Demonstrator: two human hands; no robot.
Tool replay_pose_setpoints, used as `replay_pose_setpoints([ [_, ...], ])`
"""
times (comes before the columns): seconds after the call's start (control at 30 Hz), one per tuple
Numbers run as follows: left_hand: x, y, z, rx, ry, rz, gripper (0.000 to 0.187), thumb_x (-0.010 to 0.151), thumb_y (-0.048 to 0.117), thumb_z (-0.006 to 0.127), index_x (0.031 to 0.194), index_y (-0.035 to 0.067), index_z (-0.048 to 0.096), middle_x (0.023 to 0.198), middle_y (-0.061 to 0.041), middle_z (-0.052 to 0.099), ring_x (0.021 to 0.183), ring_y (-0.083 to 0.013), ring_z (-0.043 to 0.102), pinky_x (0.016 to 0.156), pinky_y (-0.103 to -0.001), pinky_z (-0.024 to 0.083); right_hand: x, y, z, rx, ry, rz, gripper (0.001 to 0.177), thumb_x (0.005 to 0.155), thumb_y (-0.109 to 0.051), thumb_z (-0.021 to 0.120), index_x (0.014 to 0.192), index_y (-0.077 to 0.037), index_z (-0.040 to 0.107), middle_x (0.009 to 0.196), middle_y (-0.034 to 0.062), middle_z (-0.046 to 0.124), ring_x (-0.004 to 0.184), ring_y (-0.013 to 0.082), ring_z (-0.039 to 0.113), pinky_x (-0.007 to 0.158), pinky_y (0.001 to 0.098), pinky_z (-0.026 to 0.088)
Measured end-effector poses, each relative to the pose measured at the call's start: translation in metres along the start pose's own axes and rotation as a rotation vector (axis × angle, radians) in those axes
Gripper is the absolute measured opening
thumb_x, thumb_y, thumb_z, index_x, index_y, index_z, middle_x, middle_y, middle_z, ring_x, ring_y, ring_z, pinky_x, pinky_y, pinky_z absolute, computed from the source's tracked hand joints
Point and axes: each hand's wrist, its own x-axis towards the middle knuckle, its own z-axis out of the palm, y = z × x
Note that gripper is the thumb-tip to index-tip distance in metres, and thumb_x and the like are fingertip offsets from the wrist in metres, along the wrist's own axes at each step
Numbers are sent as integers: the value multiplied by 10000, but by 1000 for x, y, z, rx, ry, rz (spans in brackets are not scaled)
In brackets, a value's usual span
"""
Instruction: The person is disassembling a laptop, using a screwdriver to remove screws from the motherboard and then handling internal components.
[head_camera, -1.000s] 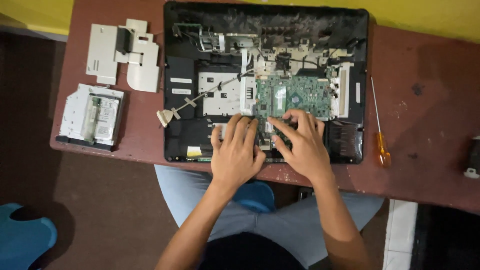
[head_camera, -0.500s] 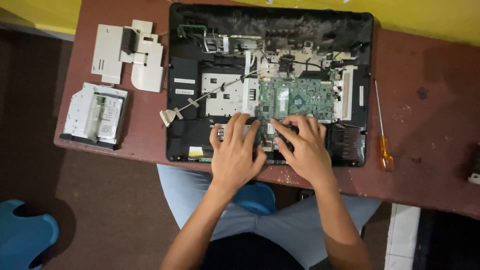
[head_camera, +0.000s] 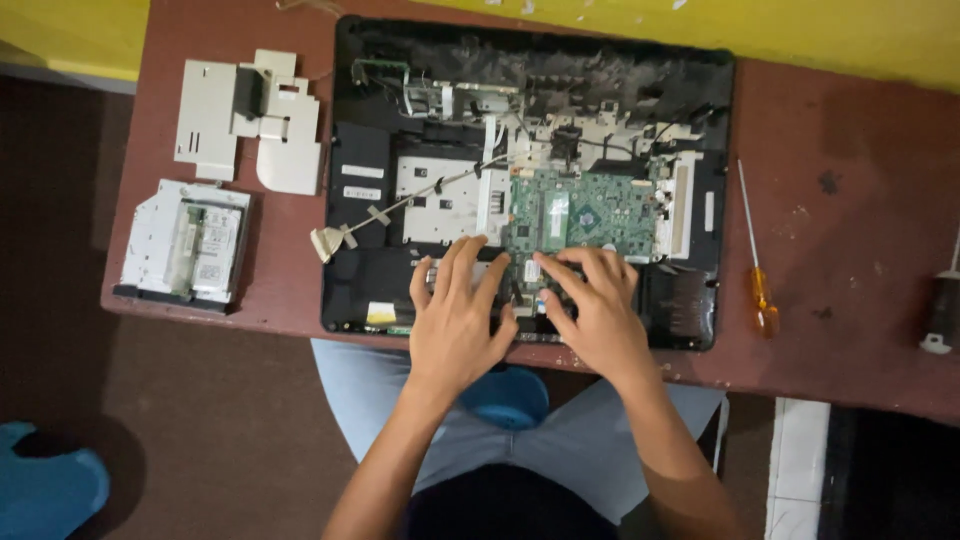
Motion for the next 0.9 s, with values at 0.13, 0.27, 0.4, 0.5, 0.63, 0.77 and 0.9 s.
replay_pose_setpoints([
  [0.13, -4, 2, 2, -26, 17, 33, 490, 830, 201, 680, 1297, 54, 685, 1426, -208, 520, 1377, -362, 460, 1100, -602, 236, -2, 0, 1, 14, 14, 35, 365, 984, -223, 641, 1348, -220, 672, 1175, -6, 551, 1175, 230, 499, 972, 467, 333],
  [0.27, 2, 1, 6, 80, 58, 72, 481, 849, 239, 647, 1301, 81, 682, 1425, -180, 529, 1386, -330, 462, 1100, -558, 242, 0, 2, 1, 33, 45, 45, 347, 930, -237, 697, 1275, -205, 676, 1154, 3, 596, 1154, 240, 538, 982, 456, 364],
  [0.4, 3, 2, 6, 122, 54, 63, 477, 854, 242, 611, 1300, 83, 672, 1426, -175, 522, 1388, -337, 467, 1103, -554, 253, 3, -3, -4, 89, 53, 33, 289, 947, -194, 687, 1235, -176, 677, 1119, 18, 601, 1145, 242, 550, 1000, 458, 364],
  [0.5, 1, 2, 9, 115, 40, 47, 479, 868, 245, 586, 1316, 96, 664, 1448, -171, 511, 1414, -333, 452, 1100, -553, 250, 2, -4, -2, 113, 63, 64, 278, 946, -161, 673, 1223, -170, 693, 1094, 31, 615, 1141, 257, 559, 997, 485, 371],
  [0.63, 4, 3, 11, 118, 67, 46, 457, 885, 248, 583, 1303, 84, 668, 1433, -182, 518, 1406, -344, 463, 1093, -559, 250, 0, 2, -1, 115, 76, 39, 306, 924, -91, 665, 1217, -178, 686, 1121, 13, 616, 1135, 238, 566, 1005, 439, 366],
  [0.77, 5, 2, 13, 88, 77, 28, 471, 859, 257, 619, 1291, 86, 692, 1430, -196, 541, 1381, -356, 489, 1097, -571, 253, 2, 2, -2, 117, 115, 17, 325, 878, -56, 673, 1177, -176, 709, 1099, 8, 642, 1100, 245, 600, 966, 428, 396],
  [0.9, 8, 3, 12, 43, 44, 10, 482, 861, 231, 626, 1308, 64, 690, 1450, -218, 527, 1383, -373, 468, 1097, -577, 244, 5, 0, -6, 197, 179, 42, 265, 870, 24, 642, 1066, -136, 721, 1051, 31, 663, 1015, 257, 626, 943, 412, 426],
])
